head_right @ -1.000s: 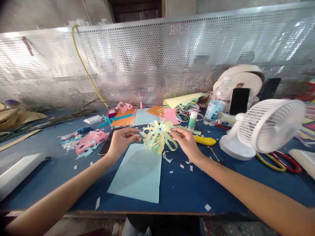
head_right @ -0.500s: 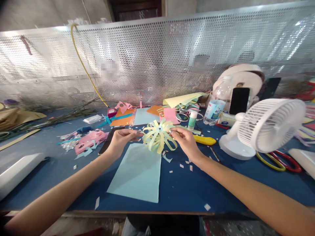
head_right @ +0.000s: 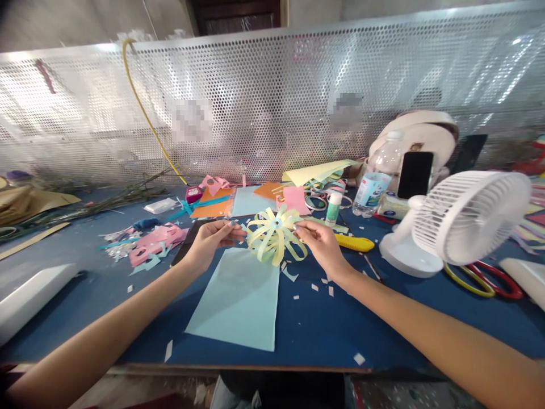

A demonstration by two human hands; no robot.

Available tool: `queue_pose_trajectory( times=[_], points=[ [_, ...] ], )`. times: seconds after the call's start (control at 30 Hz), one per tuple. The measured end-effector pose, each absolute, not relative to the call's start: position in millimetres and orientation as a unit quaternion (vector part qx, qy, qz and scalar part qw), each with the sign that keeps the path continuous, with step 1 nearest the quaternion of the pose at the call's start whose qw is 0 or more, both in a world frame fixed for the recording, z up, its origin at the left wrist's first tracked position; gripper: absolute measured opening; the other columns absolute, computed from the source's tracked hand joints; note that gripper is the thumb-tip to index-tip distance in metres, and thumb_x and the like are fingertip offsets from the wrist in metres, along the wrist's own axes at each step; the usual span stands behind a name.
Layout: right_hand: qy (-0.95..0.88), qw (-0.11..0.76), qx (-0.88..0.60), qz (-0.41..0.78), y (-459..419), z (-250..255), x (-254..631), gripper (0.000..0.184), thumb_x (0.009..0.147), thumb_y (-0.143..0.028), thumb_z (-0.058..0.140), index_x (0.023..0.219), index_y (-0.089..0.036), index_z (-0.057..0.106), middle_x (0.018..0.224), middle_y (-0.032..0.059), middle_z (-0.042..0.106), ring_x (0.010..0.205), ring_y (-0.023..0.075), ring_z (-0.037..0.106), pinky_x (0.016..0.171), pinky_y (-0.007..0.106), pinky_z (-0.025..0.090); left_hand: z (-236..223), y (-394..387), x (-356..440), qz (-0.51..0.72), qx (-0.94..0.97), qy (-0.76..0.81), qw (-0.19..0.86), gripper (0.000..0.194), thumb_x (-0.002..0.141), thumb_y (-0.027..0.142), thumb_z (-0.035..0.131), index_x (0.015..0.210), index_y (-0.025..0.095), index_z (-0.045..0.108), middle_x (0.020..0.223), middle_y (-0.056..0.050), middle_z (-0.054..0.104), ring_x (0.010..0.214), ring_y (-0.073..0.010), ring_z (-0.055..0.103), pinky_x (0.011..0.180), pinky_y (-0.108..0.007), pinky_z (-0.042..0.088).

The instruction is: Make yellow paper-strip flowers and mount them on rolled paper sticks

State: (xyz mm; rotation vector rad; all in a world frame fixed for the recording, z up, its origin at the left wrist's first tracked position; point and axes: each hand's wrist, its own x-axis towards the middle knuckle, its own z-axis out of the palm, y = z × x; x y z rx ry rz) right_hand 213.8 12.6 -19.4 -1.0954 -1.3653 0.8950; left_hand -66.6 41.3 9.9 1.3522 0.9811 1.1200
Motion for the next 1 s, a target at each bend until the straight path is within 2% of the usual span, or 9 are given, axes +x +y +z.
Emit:
queue_pose_trajectory(
  times=[0.1,0.17,0.43,0.63,0.7,0.8,0.87,0.93,1.0],
  points=[
    [-0.576,0.557,-0.462,0.381,13.2,-20.1,214.2,0.026,0.084,-0.045,0.068,0.095,-0.022,0.074,0.091,0.0047,0.073,0.085,0.0208,0.066,0.074,0.029,0.051,8.0,41.9,-66.9,0.462,0.571,0.409,0.541,0.038,0.084,0.048,0.07,0.101,0.014,0.073,0.106,-0.013,0.075,0.079,-0.0171,0.072,0.066,-0.023,0.055],
    [-0.576,0.56,-0.461,0.378,13.4,-20.1,214.2,0.026,0.084,-0.045,0.069,0.094,-0.022,0.074,0.092,0.0048,0.073,0.084,0.0208,0.066,0.074,0.03,0.052,7.4,42.2,-66.3,0.466,0.566,0.421,0.534,0.037,0.082,0.047,0.073,0.1,0.014,0.073,0.105,-0.012,0.076,0.078,-0.0163,0.072,0.065,-0.022,0.054],
    [-0.576,0.558,-0.46,0.382,13.4,-20.2,214.3,0.026,0.084,-0.044,0.068,0.094,-0.021,0.074,0.091,0.0054,0.073,0.084,0.0214,0.067,0.075,0.031,0.052,4.8,46.4,-66.9,0.523,0.527,0.431,0.513,0.04,0.072,0.051,0.081,0.069,0.014,0.065,0.06,-0.003,0.069,0.059,-0.0163,0.07,0.057,-0.023,0.053],
    [-0.576,0.559,-0.457,0.383,13.2,-19.8,214.3,0.026,0.084,-0.044,0.068,0.094,-0.02,0.074,0.091,0.005,0.073,0.083,0.0199,0.066,0.074,0.029,0.051,4.5,46.4,-66.1,0.499,0.545,0.394,0.546,0.045,0.066,0.037,0.087,0.103,0.014,0.074,0.101,-0.011,0.077,0.092,-0.022,0.073,0.073,-0.026,0.057],
    [-0.577,0.558,-0.459,0.382,12.7,-19.7,214.2,0.026,0.084,-0.044,0.068,0.094,-0.02,0.074,0.09,0.005,0.073,0.082,0.0198,0.065,0.073,0.029,0.05,4.8,46.2,-65.1,0.502,0.543,0.409,0.535,0.041,0.062,0.033,0.09,0.095,0.014,0.075,0.094,-0.01,0.077,0.085,-0.0201,0.073,0.069,-0.024,0.056],
    [-0.577,0.559,-0.459,0.381,12.1,-19.7,213.9,0.026,0.084,-0.044,0.068,0.094,-0.02,0.074,0.089,0.0049,0.072,0.081,0.0199,0.065,0.072,0.029,0.05,5.3,47.3,-65.3,0.524,0.55,0.431,0.487,0.03,0.068,0.038,0.086,0.066,0.014,0.069,0.06,-0.003,0.069,0.054,-0.0106,0.062,0.051,-0.018,0.047],
    [-0.576,0.559,-0.459,0.381,11.9,-19.9,213.7,0.026,0.083,-0.044,0.069,0.093,-0.02,0.074,0.09,0.0049,0.072,0.08,0.0197,0.064,0.072,0.029,0.05,5.4,48.5,-66.5,0.536,0.565,0.432,0.456,0.049,0.079,0.047,0.075,0.048,0.014,0.056,0.041,0.001,0.053,0.038,-0.0059,0.047,0.042,-0.017,0.036],
    [-0.575,0.56,-0.46,0.38,11.8,-20.1,213.7,0.025,0.083,-0.044,0.069,0.093,-0.021,0.074,0.09,0.0047,0.072,0.081,0.0196,0.064,0.072,0.029,0.05,5.5,49.2,-67.8,0.531,0.57,0.426,0.461,0.054,0.085,0.053,0.066,0.05,0.014,0.056,0.037,0.003,0.046,0.034,-0.0054,0.042,0.04,-0.018,0.033],
    [-0.574,0.562,-0.458,0.38,11.8,-20.2,213.9,0.025,0.083,-0.044,0.069,0.094,-0.021,0.074,0.092,0.0047,0.073,0.082,0.0196,0.065,0.073,0.029,0.051,5.6,48.7,-68.3,0.51,0.571,0.407,0.499,0.04,0.084,0.052,0.068,0.07,0.014,0.068,0.049,0.001,0.059,0.043,-0.0087,0.054,0.046,-0.018,0.041]
  ],
)
